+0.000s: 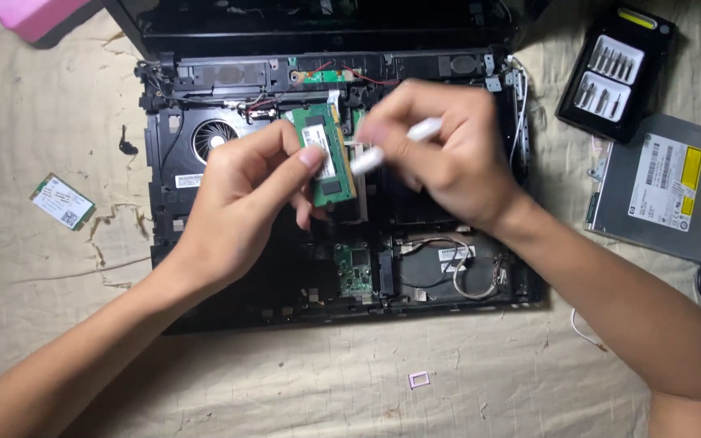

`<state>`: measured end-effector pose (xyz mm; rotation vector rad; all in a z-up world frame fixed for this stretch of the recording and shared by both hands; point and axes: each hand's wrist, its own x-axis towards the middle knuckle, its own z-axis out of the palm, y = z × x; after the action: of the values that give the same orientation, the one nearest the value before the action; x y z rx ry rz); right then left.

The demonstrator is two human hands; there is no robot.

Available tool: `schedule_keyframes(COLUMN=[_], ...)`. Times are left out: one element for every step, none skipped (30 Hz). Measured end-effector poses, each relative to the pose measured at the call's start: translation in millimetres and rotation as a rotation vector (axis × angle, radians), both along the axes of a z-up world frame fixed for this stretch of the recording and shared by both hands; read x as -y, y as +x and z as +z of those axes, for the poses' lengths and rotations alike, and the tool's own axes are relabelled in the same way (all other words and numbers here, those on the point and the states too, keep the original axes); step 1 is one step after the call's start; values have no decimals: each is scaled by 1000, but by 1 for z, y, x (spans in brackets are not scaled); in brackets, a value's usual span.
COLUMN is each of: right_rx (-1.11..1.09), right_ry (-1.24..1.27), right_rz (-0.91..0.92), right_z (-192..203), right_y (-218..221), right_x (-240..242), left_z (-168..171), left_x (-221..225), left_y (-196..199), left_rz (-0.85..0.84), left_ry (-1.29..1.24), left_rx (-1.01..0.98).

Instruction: A person is attempting to install a RAM module and reconnect a small ribbon cable on a laptop motherboard using a plastic tool.

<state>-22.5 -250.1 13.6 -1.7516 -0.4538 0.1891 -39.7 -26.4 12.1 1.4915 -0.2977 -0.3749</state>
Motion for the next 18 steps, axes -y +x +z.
schedule_keyframes(right_rx=[51, 102, 104, 28, -51, -53, -22, 9, 11, 25, 38, 39, 26, 12, 10, 11, 12, 10], right_ry=[39, 77, 79, 182, 284, 285, 288, 292, 293, 262, 229, 230, 227, 224, 226, 206, 186, 188], right_rz=[-107, -215, -213, -314, -418, -419, -419, -419, -420, -406, -390, -389, -379, -369, -369, -347, -326, -326], right_z=[-2, -3, -5, -7, -9, -10, -11, -11, -11, -11, -10, -10, -11, -11, -10, -10, -9, -8], right_y=[3, 5, 7, 9, 11, 10, 10, 9, 8, 8, 8, 8, 8, 8, 8, 8, 8, 8], right_x=[1, 2, 1, 0, -1, -2, -3, -3, -4, -4, -4, -4, -4, -3, -4, -3, -3, -4], left_z=[0, 0, 0, 1, 1, 0, -1, -2, -3, -4, -5, 1, 7, 13, 10, 8, 5, 8], left_x=[0, 0, 1, 3, 4, 5, 7, 8, 8, 8, 9, 9, 9, 9, 9, 9, 10, 9], left_y=[1, 1, 0, -1, -2, -4, -6, -8, -9, -9, -9, -9, -10, -10, -7, -4, -1, 1], left_rz=[10, 20, 22, 7, -11, -11, -29, -47, -48, -37, -22, -20, -76, -132, -133, -115, -99, -100], left_ry=[23, 46, 48, 86, 124, 125, 190, 256, 256, 379, 501, 501, 639, 776, 779, 850, 921, 924], left_rx=[12, 24, 26, 61, 93, 92, 163, 234, 236, 316, 395, 396, 350, 302, 301, 306, 312, 311])
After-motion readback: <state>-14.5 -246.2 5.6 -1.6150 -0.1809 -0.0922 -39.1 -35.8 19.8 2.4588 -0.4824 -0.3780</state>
